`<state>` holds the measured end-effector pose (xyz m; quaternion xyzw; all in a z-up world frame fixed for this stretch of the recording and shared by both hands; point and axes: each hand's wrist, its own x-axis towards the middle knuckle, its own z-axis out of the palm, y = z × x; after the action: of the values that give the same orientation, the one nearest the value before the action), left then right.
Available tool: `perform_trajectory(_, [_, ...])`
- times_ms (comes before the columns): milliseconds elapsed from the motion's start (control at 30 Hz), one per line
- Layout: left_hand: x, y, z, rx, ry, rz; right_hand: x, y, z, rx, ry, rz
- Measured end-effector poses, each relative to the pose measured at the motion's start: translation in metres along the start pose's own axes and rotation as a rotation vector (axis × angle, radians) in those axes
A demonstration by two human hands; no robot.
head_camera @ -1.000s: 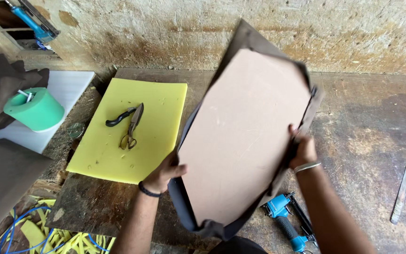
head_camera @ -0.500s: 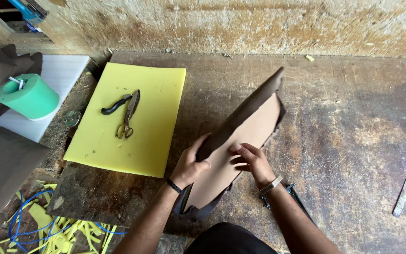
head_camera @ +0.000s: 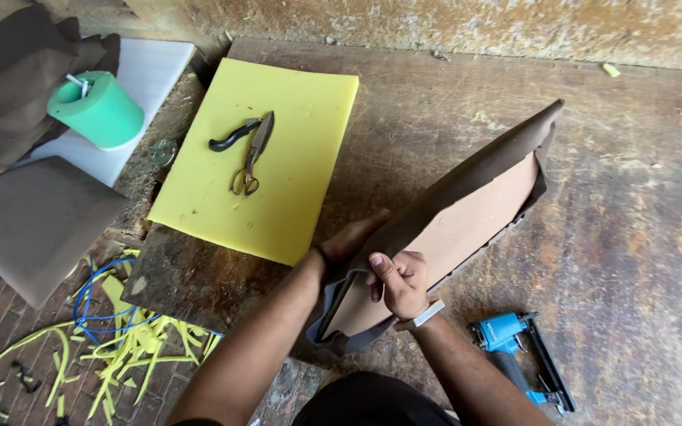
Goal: The person lays a brown fabric over a shaped board, folds the edges, and uses a pneumatic staple gun to attach the fabric around the perimeter. The person repeatedly repositions the board and fabric to staple different sides, then places the finished piece aside.
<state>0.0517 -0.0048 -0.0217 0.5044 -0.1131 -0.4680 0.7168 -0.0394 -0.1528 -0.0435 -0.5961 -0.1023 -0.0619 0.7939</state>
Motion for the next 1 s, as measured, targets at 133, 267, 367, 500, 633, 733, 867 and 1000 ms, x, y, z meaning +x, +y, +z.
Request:
perform_trajectory(133, [0.007,-0.002,-0.017,0.234,0.164,-0.101,0.008,0.023,0.003,-0.105,-0.057,-0.228])
perform_trajectory(267, [-0.014,0.001,-0.012,0.585,0.027,0.211,0.010,0.027,0.002,-0.089,-0.087,-0.317])
perform_trajectory(367, [-0.030,0.000,0.007,0.564,0.016,0.195,0.003,0.026,0.004,-0.011,-0.069,-0.268])
perform_trajectory(500, [-0.037,0.003,0.037,0.635,0.106,0.092,-0.021,0.021,-0.007,-0.014,-0.027,-0.181])
perform_trajectory(633, [-0.042,0.015,0.060,0.893,0.189,0.005,-0.054,0.020,-0.038,-0.340,-0.087,0.219])
perform_trajectory(733, [-0.042,0.027,0.072,0.948,0.192,-0.062,-0.098,0.017,-0.090,-1.087,0.156,0.361])
perform_trajectory(867, [-0.040,0.032,0.089,0.983,0.196,-0.284,-0.159,0.015,-0.157,-1.438,0.313,0.870])
perform_trajectory(1000, [-0.033,0.023,0.092,0.987,0.211,-0.134,-0.186,0.041,-0.174,-1.322,0.370,1.051])
